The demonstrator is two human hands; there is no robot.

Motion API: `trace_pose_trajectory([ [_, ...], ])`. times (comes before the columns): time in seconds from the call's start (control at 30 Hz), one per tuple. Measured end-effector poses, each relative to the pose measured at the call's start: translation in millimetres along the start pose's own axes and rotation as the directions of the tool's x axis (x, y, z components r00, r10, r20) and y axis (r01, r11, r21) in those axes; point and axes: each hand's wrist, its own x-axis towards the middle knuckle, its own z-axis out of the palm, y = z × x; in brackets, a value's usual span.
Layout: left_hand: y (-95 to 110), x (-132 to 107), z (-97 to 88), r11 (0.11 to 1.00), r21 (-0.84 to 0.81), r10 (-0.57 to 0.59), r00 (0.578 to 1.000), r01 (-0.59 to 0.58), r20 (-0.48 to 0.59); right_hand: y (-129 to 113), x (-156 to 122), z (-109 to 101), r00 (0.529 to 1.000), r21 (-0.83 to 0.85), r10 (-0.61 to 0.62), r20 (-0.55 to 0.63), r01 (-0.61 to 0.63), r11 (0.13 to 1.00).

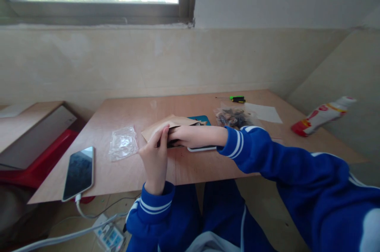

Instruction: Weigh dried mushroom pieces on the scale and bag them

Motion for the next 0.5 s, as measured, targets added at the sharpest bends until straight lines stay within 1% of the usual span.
trace_pose_trajectory([
  [0.07,0,5,-2.6,1.0,0.011,-0.029,1.0,0.029,-0.001,-6,-10,-11,0.998,0.012,-0.004,-0.058,0.005,1.0],
  [0.13,0,12,-4.0,0.999,-0.001,-0.049,0.999,0.049,0.006,-6,-20,-19,0.99,0.043,0.019,-0.142,-0.013,0.999],
  [0.2,3,20,-3.8,0.998,-0.032,-0.061,0.998,0.062,0.032,-1,-27,-22,0.972,0.079,0.059,-0.227,-0.042,0.996],
  [0.3,7,31,-1.9,0.996,-0.047,-0.069,0.995,0.073,0.077,9,-32,-21,0.932,0.159,0.117,-0.343,-0.065,0.985],
  [0.37,9,38,-0.7,0.996,-0.035,-0.08,0.993,0.083,0.089,14,-33,-21,0.889,0.297,0.178,-0.422,-0.05,0.954],
  [0.4,9,42,-0.5,0.996,-0.028,-0.085,0.993,0.087,0.087,17,-35,-22,0.861,0.385,0.226,-0.456,-0.038,0.922],
  [0.43,9,45,-0.6,0.996,-0.021,-0.088,0.993,0.09,0.08,19,-38,-24,0.83,0.475,0.285,-0.48,-0.028,0.88],
  [0.5,7,49,-1.9,0.996,-0.006,-0.093,0.994,0.094,0.054,25,-51,-27,0.748,0.615,0.412,-0.519,-0.007,0.788],
])
